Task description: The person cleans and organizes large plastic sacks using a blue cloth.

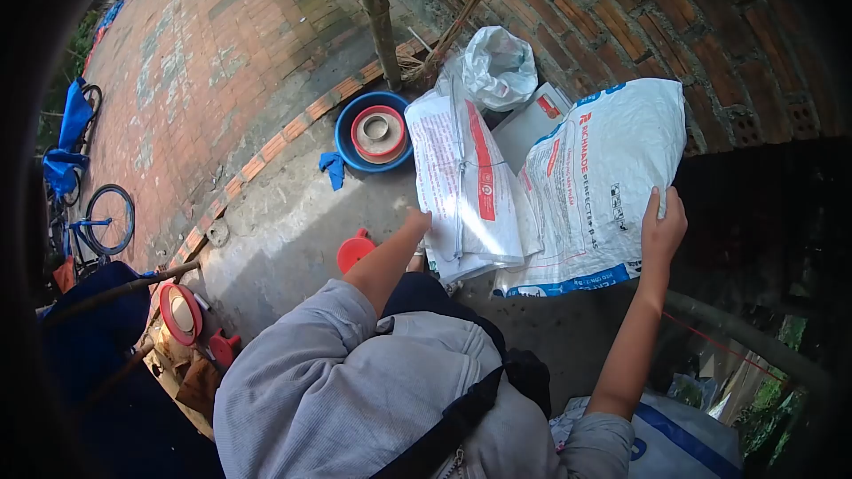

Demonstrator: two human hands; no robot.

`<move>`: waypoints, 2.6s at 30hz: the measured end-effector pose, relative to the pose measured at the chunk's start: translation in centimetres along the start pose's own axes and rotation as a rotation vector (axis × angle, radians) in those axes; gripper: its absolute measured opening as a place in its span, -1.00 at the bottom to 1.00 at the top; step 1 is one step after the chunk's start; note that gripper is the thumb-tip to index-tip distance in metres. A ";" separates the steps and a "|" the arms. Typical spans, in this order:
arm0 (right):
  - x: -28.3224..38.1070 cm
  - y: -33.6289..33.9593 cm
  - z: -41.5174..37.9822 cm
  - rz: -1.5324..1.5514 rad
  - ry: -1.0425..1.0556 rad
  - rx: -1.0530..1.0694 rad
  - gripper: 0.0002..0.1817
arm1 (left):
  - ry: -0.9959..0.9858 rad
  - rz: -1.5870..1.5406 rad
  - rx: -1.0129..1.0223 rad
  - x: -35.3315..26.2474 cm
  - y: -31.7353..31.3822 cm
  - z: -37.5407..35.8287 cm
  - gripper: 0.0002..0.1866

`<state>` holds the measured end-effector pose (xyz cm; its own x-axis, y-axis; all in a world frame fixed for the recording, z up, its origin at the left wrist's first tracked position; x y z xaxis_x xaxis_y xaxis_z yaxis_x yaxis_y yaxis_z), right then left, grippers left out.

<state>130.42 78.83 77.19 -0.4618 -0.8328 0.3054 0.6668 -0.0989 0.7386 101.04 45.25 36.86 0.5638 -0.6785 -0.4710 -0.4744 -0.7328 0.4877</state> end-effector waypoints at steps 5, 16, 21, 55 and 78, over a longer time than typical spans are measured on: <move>1.3 1.0 1.1 0.045 -0.047 -0.035 -0.71 | -0.357 0.150 0.698 -6.2 1.9 -12.7 0.08; 23.9 -12.1 0.9 1.153 0.248 0.741 -0.59 | -0.956 -0.162 0.666 -17.0 6.4 -26.0 -0.29; 24.1 -11.4 2.4 0.686 0.495 0.299 -0.30 | -0.864 -0.380 0.687 -19.5 13.0 -25.7 -0.23; 11.1 -24.3 -4.0 0.575 0.038 0.788 -0.26 | -2.095 0.368 0.129 -22.1 18.3 -54.5 -0.60; 34.2 -13.9 -5.6 0.732 0.590 0.505 -0.45 | -2.944 -0.677 -0.351 -6.4 30.9 -67.2 -0.76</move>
<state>108.62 48.73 73.99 0.3998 -0.7434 0.5362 0.2849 0.6568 0.6982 128.19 30.41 104.34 -0.7412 0.5026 0.4450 -0.5596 -0.8288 0.0039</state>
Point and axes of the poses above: each hand's wrist, its own z-axis towards the middle knuckle, its own y-axis out of the back of the hand, x = y × z, the point moved 4 cm from there along z, towards the middle knuckle, and after that the axes turned 12 degrees about y, right-handed, at the moved point
